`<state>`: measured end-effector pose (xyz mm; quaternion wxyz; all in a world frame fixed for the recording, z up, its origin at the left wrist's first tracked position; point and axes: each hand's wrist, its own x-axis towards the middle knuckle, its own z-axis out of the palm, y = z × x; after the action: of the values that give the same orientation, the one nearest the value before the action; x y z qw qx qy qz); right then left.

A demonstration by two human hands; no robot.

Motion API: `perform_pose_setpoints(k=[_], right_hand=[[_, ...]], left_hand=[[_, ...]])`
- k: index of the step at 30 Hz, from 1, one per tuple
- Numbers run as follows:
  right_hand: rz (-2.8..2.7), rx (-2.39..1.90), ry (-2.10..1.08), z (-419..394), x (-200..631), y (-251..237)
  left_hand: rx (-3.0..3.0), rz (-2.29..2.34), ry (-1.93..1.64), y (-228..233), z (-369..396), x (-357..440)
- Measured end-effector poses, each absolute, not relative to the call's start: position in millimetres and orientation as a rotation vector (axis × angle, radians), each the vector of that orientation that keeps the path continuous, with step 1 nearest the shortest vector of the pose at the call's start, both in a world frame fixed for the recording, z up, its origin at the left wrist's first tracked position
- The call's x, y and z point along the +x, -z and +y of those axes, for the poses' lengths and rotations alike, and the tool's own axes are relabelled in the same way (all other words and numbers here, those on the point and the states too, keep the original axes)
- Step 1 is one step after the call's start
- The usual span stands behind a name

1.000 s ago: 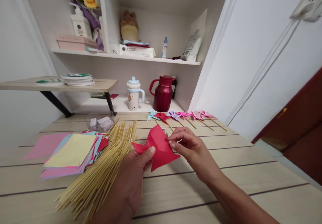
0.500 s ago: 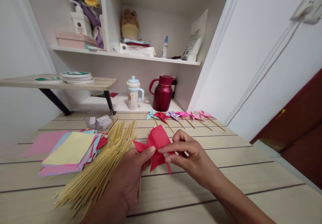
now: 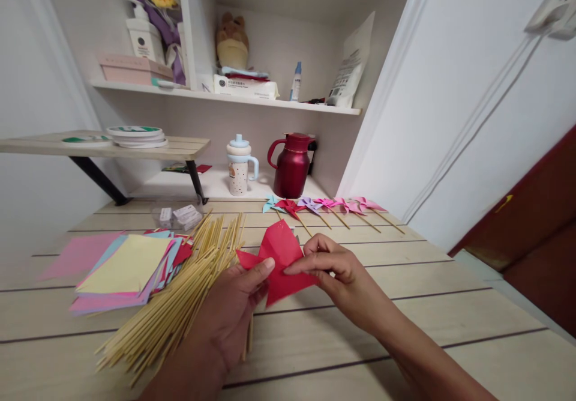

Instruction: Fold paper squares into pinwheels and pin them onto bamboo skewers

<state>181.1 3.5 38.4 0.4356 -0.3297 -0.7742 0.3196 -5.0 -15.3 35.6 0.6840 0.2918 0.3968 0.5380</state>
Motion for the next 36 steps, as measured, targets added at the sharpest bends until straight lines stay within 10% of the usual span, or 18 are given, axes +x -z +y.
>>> perform_pose_setpoints(k=[36], right_hand=[[-1.911, -0.870, -0.864, 2.7, 176.6, -37.5]], left_hand=[[0.773, 0.872, -1.192, -29.1, -17.1, -1.8]])
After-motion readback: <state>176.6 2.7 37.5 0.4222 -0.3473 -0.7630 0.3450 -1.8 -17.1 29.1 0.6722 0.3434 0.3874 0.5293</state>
